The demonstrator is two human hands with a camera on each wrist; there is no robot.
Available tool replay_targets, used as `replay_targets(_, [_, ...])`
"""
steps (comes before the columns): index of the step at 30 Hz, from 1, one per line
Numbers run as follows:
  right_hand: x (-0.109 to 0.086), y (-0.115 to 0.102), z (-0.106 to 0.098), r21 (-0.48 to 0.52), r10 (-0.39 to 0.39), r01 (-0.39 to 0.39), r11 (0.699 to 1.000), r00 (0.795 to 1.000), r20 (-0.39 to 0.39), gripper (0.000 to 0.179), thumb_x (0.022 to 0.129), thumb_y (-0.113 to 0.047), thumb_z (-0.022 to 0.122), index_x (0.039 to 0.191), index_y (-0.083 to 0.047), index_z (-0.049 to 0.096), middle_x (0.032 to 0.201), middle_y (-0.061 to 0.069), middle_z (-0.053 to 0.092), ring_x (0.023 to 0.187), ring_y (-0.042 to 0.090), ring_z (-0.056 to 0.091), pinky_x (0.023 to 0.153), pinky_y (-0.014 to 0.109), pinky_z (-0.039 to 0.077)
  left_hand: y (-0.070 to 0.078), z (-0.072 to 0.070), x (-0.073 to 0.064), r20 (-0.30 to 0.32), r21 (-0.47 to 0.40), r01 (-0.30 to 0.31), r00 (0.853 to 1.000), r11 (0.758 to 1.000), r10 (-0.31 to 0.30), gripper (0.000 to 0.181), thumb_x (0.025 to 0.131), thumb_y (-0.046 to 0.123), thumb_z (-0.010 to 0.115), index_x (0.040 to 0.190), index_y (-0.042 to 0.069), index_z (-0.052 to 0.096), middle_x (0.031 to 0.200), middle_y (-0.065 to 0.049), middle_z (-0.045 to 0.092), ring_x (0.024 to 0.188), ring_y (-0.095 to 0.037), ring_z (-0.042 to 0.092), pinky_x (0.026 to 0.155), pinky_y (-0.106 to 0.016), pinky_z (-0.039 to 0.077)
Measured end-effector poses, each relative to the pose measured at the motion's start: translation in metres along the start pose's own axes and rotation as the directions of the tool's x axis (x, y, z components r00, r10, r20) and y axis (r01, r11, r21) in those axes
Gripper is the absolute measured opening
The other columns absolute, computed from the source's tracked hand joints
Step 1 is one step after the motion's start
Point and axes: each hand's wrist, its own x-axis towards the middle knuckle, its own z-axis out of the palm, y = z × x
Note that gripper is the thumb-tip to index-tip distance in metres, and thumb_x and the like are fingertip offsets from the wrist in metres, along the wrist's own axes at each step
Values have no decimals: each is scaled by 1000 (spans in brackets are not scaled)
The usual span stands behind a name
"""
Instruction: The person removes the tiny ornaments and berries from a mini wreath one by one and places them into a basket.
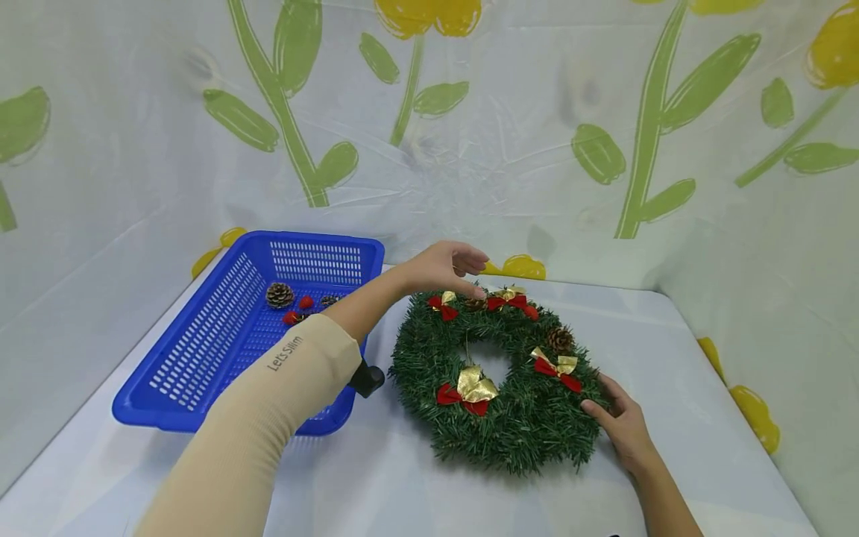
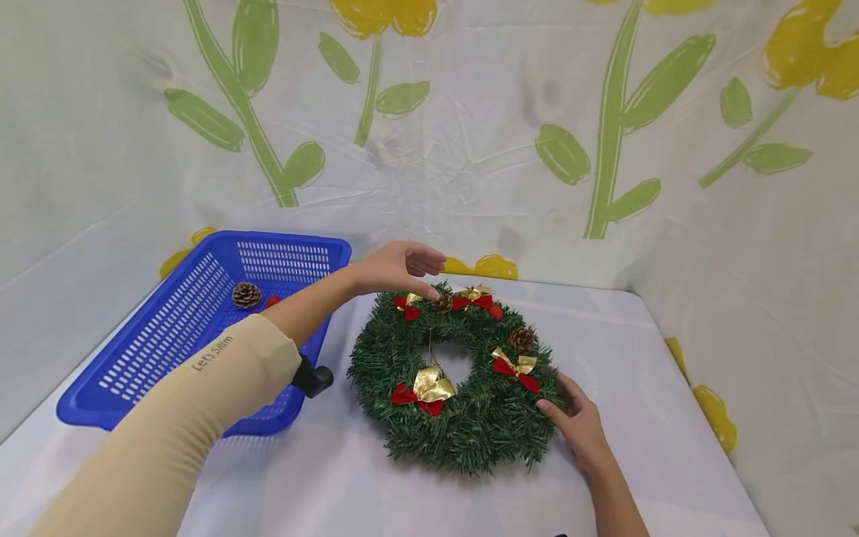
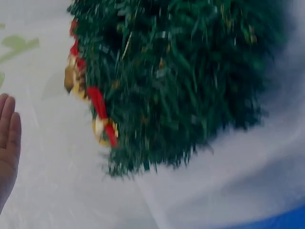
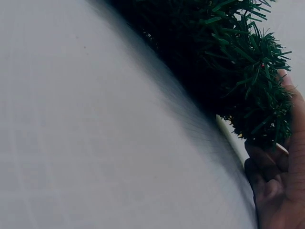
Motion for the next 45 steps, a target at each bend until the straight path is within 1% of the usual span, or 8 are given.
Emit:
replay_targets(6, [-1,0,-1,1,12,-12,1000,1000,-3,67,95,-8,54,147,9,16,150,35,12,135,53,13,79,-1,28,3,25,11,-74,-22,-58,996,998,56,64,85,19,72,140,6,42,140,-11,47,127,-21,46,104,-26,37])
replay_targets(9, [-1,-1,-1,3,11,-11,1000,1000,-7,67,95,-7,54,147,10,16,150,36,12,135,53,14,79,-1,29,8,37,18,-153,-49,-52,987,997,44,66,82,21,75,139,10,44,139,-7,49,126,-19,47,103,-32,41])
replay_targets(14, [-1,-1,-2,-2,16,-16,1000,1000,-12,67,95,-8,54,147,9,16,150,36,13,135,53,14,78,-1,28,13,62,27,-255,-122,-45,967,992,13,67,80,20,77,138,12,45,139,-3,49,126,-17,47,104,-26,39])
replay_targets(26, [-1,0,-2,-19,2,-3,1000,1000,-5,66,95,-8,54,147,10,16,149,36,13,134,54,15,78,-2,29,15,129,40,-437,-240,-84,899,967,-30,74,81,19,76,143,11,37,143,-5,42,131,-18,42,105,-29,39])
replay_targets(35, [-1,1,0,-12,-3,3,1000,1000,-16,65,95,-7,55,146,10,18,149,35,15,133,54,17,78,-2,30,17,177,45,-573,-351,-89,808,932,-139,73,80,20,77,142,14,38,140,-1,45,129,-17,42,104,-34,40])
replay_targets(37, [-1,1,0,-14,-5,5,1000,1000,-18,65,95,-8,55,146,10,18,149,35,15,133,53,17,78,-2,30,16,183,46,-571,-351,-78,808,933,-147,72,80,21,77,141,15,39,140,-1,45,129,-17,43,103,-33,40])
replay_targets(42, [-1,0,1,-32,-4,3,999,1000,-30,64,96,-11,55,146,9,20,149,33,19,134,46,22,80,-1,30,11,194,46,-515,-334,-21,842,943,-163,73,80,22,77,141,14,39,139,-1,46,128,-17,43,101,-33,42])
replay_targets(45, [0,0,3,-44,-7,5,999,999,-42,63,96,-12,55,146,8,23,148,32,24,131,39,28,81,0,31,8,200,47,-504,-307,8,847,952,-170,71,80,23,77,141,14,40,137,0,47,126,-17,45,100,-32,43])
